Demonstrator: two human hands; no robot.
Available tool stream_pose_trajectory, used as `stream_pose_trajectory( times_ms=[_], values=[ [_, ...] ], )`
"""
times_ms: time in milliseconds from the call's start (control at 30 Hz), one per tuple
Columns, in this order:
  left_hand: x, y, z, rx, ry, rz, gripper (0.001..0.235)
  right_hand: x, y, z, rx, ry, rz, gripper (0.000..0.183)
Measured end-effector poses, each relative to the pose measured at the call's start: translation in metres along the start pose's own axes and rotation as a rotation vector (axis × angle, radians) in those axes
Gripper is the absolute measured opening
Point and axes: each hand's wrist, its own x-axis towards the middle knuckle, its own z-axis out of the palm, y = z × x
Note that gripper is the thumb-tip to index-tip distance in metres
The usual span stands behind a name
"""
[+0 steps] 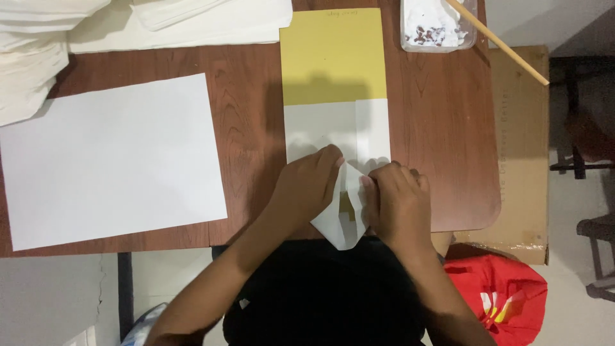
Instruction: The person aligns a white sheet of paper onto a yellow sheet on a wooden table. They use a wooden stick to apply white adhesive along the edge of the white paper, then fold the paper over to seal the bond.
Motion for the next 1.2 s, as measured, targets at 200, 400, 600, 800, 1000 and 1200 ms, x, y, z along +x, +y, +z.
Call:
stream_pose_trajectory(
  times_ms=[200, 400, 600, 800, 1000, 1200],
  values=[
    [0.008, -0.004, 0.007, 0.055, -0.080, -0.061, 0.020, 0.006, -0.007, 0.005, 0.012, 0.019, -0.006, 0.014],
    [0.006, -0.008, 0.021, 0.355, 0.114, 0.025, 0.020, 0.008, -0.002, 0.018, -0.010, 0.010, 0.009, 0.017],
    [0.003, -0.010, -0.001, 0.172, 0.038, -0.141, 0.025, 0.016, -0.012, 0.008, -0.121, -0.003, 0.021, 0.025],
    [-0.019, -0.013, -0.020, 0.118, -0.110, 0.088, 0.033, 0.027, -0.029, -0.007, -0.030, -0.076, 0.144, 0.012],
    [-0.021, -0.025, -0.019, 0.385, -0.163, 0.160, 0.048, 0.034, -0.030, -0.004, -0.084, -0.085, 0.158, 0.010],
    [-0.013, -0.029, -0.022, 0.438, -0.326, 0.145, 0.055, 0.037, -0.028, 0.002, -0.062, -0.048, 0.176, 0.016]
  ],
)
